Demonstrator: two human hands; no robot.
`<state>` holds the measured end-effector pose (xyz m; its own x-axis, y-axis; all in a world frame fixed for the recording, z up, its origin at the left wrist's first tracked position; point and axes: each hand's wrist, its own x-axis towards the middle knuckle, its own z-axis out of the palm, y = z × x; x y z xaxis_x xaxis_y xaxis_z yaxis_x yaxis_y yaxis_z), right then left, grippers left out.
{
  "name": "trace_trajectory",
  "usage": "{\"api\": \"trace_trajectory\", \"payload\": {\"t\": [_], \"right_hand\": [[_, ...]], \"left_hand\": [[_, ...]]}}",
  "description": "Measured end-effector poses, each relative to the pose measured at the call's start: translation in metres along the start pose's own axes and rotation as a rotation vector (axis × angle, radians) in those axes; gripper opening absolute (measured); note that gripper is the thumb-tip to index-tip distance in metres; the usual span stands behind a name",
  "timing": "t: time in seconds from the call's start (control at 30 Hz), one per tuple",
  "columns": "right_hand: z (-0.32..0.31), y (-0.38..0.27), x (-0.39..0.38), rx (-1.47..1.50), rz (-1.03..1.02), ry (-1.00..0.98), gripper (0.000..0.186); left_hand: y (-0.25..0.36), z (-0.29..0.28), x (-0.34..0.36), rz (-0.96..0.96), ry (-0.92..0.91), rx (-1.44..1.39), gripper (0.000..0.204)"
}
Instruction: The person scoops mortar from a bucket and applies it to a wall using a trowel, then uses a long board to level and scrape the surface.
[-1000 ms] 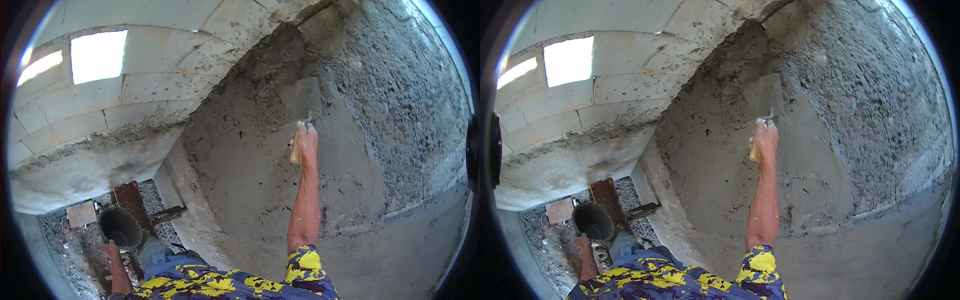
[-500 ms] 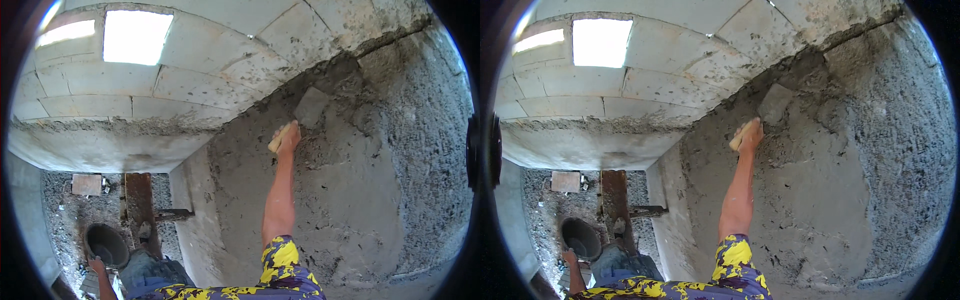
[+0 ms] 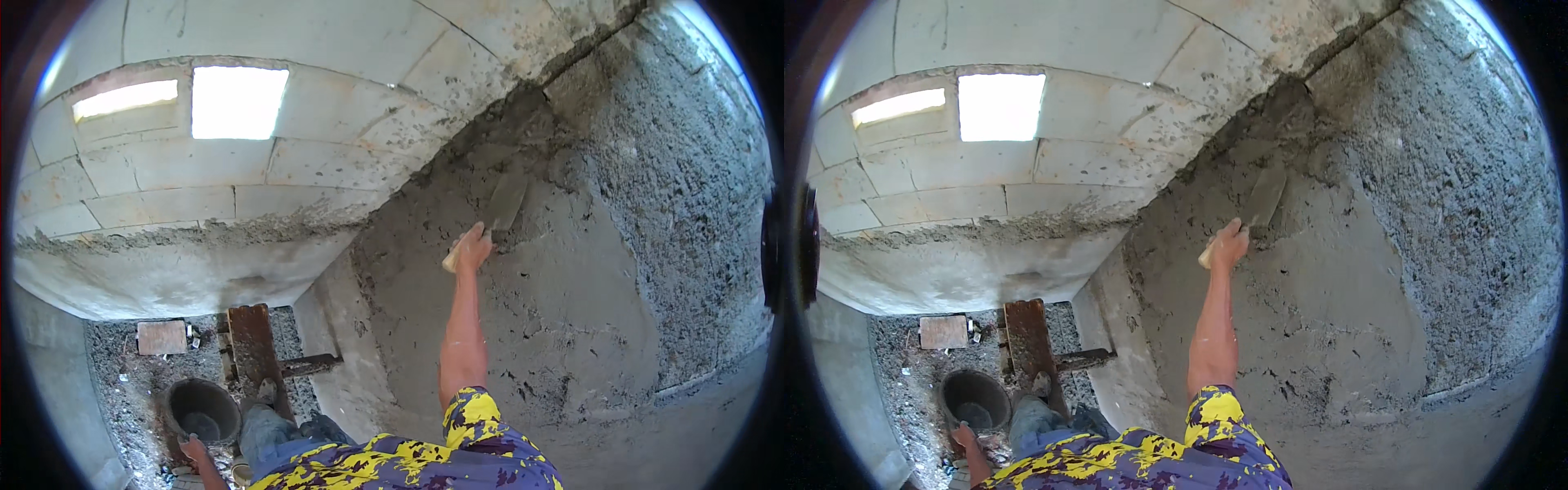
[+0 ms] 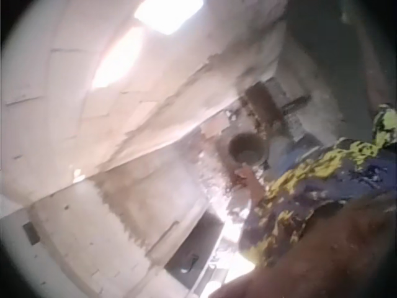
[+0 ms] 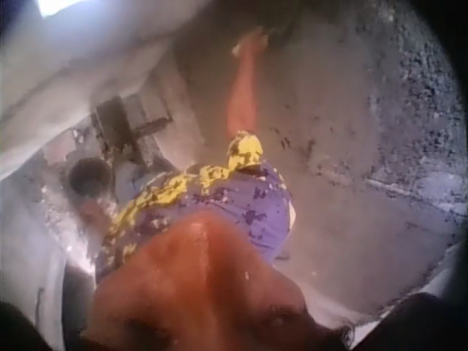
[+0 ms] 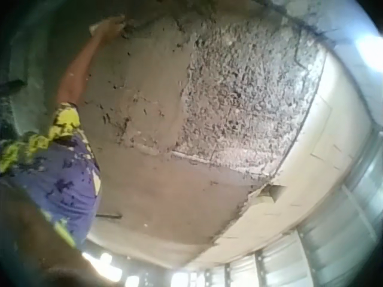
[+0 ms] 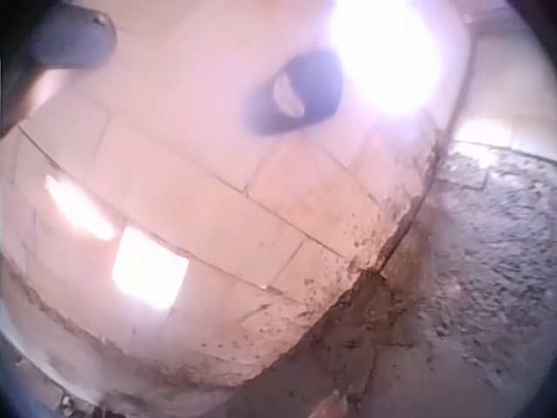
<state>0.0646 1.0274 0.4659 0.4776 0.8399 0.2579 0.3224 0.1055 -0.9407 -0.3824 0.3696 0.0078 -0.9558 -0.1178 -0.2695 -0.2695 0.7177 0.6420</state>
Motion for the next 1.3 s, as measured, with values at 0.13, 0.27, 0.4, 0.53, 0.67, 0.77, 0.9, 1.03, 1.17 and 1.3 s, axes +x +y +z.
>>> {"api": "trace_trajectory", "payload": {"t": [0.13, 0.27, 0.4, 0.53, 0.67, 0.77, 0.9, 1.03, 1.17, 1.3], "right_hand": [[-0.037, 0.033, -0.015, 0.107, 0.232, -0.079, 0.030], [-0.051, 0.063, -0.046, -0.024, 0.333, -0.054, 0.031], [-0.005, 0.074, -0.064, -0.245, 0.382, -0.233, 0.029], [0.024, 0.060, 0.004, -0.451, 0.090, -0.327, 0.028], [0.036, 0.040, 0.141, -0.432, -0.051, -0.117, 0.030], [0.020, -0.012, 0.158, -0.581, -0.566, 0.064, 0.030], [0.008, -0.101, 0.115, -0.192, -0.190, -0.074, 0.029], [-0.013, -0.094, 0.132, -0.244, -0.293, 0.114, 0.028], [-0.048, -0.095, 0.070, 0.115, -0.117, -0.021, 0.027], [-0.109, -0.031, 0.009, 0.195, 0.069, -0.061, 0.023]], "left_hand": [[0.009, 0.014, -0.054, -0.095, -0.147, 0.005, 0.051], [0.000, 0.000, -0.063, -0.206, -0.191, -0.135, 0.056], [-0.070, -0.037, -0.028, -0.245, 0.010, -0.067, 0.064], [-0.023, -0.012, -0.038, -0.171, -0.039, 0.057, 0.065], [0.034, 0.018, -0.034, -0.058, -0.072, 0.089, 0.066], [0.068, 0.032, -0.030, 0.038, -0.092, 0.107, 0.067], [0.092, 0.050, -0.016, 0.153, -0.099, 0.113, 0.068], [0.116, 0.073, -0.008, 0.319, -0.108, 0.109, 0.069], [0.106, 0.050, -0.033, 0.694, -0.470, -0.202, 0.058], [0.107, 0.068, -0.053, 0.261, -0.217, -0.332, 0.048]]}}
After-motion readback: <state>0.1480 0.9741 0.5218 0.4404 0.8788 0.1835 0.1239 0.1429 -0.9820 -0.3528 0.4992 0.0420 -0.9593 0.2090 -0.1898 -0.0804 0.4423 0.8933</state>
